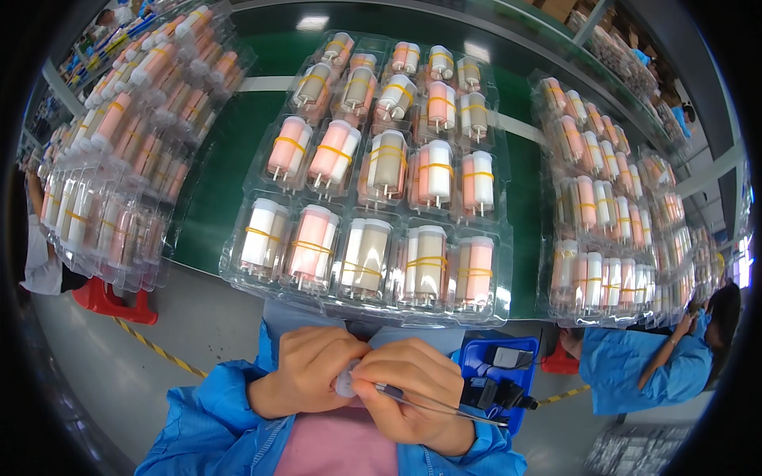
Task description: The worker is using tweezers to assemble or inspect small medical or plastic components at an assembly line.
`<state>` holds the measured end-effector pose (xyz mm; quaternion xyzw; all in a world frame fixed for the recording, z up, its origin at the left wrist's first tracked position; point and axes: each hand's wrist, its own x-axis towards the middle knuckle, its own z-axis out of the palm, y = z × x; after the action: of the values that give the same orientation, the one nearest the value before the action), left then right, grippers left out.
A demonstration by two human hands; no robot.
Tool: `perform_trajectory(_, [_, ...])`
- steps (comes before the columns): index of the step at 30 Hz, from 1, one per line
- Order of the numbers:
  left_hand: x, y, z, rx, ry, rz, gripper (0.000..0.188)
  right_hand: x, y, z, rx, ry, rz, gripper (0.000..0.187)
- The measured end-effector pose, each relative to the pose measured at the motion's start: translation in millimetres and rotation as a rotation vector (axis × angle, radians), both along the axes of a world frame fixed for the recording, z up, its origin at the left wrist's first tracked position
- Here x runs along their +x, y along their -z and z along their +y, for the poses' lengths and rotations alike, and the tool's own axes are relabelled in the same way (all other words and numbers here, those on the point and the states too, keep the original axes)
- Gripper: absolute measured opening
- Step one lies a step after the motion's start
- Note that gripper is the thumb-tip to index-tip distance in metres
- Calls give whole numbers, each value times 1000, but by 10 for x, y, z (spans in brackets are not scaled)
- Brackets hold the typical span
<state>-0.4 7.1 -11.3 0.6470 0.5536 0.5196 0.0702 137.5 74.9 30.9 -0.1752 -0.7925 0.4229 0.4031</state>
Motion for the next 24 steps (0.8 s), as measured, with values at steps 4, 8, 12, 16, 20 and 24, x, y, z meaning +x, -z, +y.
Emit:
perform_trajectory(4, [-19,5,-22,-61,43,-15,21,-5,52,8,-119,-6,50,13])
perform_trajectory(8, [-33,-136,-46,-204,228,-408,30,51,191,-41,-301,38,281,16])
perform_trajectory(12, [-39,-105,-69,-254,274,-437,36,83,228,-68,-286,91,280,19])
perform_trajectory(16, [-58,45,-56,-193,307,-429,35,84,168,-73,-245,22,153,19])
perform_trajectory(20, [-9,0,-130,-316,298,-548,36,60,153,-64,-226,33,130,19])
perform_trajectory(24, [-58,-99,-105,-327,386,-589,41,77,203,-48,-267,77,179,20])
